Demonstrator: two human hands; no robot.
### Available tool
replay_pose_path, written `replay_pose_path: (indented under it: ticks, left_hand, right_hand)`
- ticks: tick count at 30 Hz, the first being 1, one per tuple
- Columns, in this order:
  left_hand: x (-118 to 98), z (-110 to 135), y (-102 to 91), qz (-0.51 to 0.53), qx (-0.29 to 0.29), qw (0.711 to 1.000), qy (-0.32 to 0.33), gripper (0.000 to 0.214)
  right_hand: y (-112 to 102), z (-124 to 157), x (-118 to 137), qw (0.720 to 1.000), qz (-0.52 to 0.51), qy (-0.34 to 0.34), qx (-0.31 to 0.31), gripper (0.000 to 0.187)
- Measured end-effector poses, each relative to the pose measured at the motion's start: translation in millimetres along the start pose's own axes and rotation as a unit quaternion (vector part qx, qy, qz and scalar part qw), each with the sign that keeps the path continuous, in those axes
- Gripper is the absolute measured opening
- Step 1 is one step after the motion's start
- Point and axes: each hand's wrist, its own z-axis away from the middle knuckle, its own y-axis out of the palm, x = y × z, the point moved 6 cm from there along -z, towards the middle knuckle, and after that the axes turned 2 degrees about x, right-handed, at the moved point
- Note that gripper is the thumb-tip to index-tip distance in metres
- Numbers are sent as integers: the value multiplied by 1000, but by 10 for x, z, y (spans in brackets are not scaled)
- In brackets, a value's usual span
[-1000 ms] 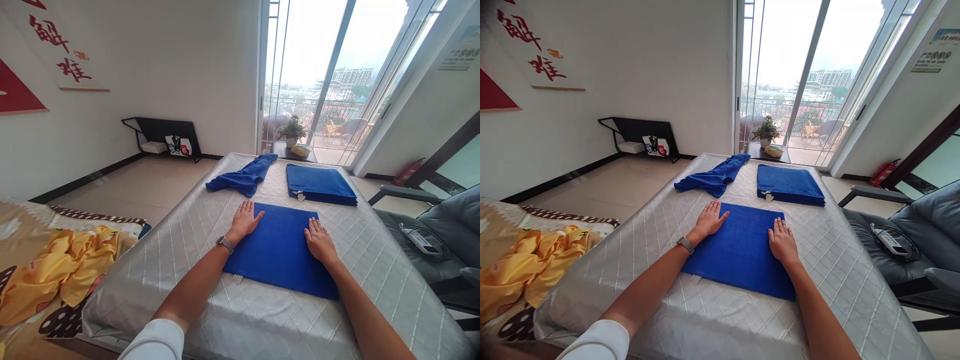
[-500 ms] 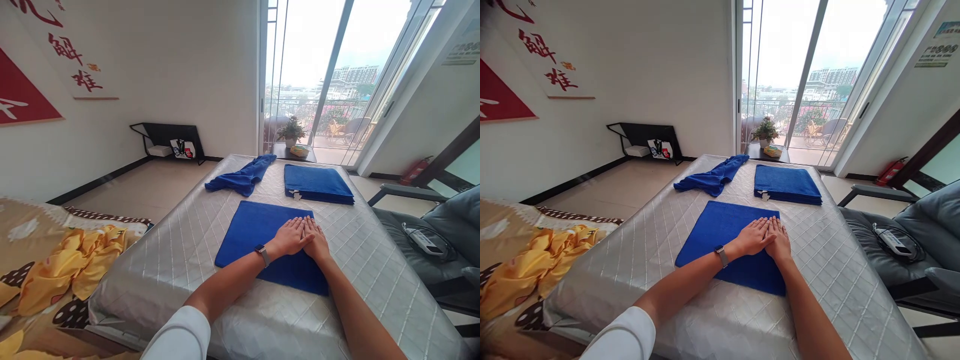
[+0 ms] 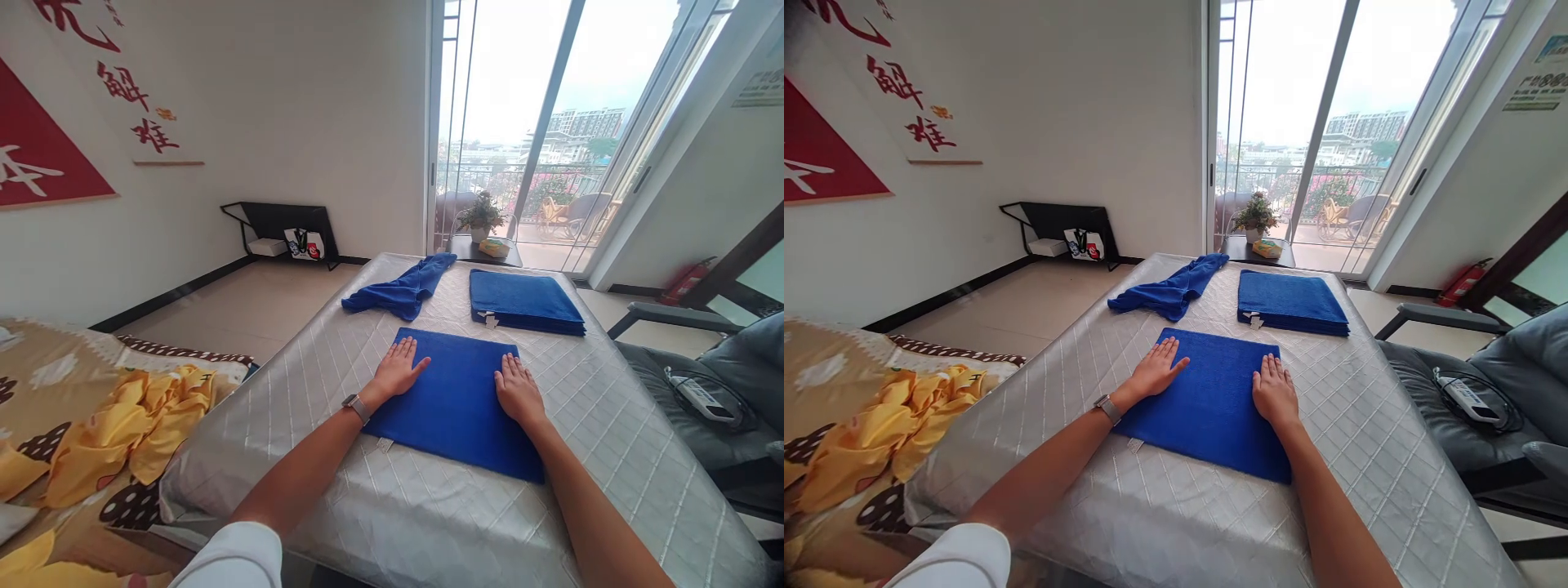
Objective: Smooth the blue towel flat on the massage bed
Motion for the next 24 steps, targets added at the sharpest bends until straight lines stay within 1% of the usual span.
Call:
replay_pose_path:
  ticks: [1, 3, 9, 13, 16, 20, 24]
  left_hand:
    - [66, 19, -5, -2, -6, 1000, -8, 86]
    - [123, 45, -6, -4, -14, 1000, -19, 88]
    - [79, 52, -5, -5, -15, 1000, -18, 91]
    - [88, 47, -9, -9, -17, 1000, -15, 90]
    - [96, 44, -2, -7, -14, 1000, -17, 89]
    - [87, 43, 3, -2, -12, 1000, -18, 89]
    - [92, 49, -33, -15, -20, 999, -24, 89]
  right_hand:
    - [3, -1, -2, 1000, 3, 0, -1, 64]
    - [13, -4, -10, 1000, 8, 0, -4, 63]
    - [12, 4, 0, 999, 25, -5, -26, 62]
    - [-72, 59, 43, 997, 61, -8, -52, 61]
    - [-124, 159, 76, 994, 83, -22, -65, 61]
    - [-51, 304, 29, 997, 65, -17, -35, 63]
    - [78, 355, -34, 999, 31, -11, 3, 65]
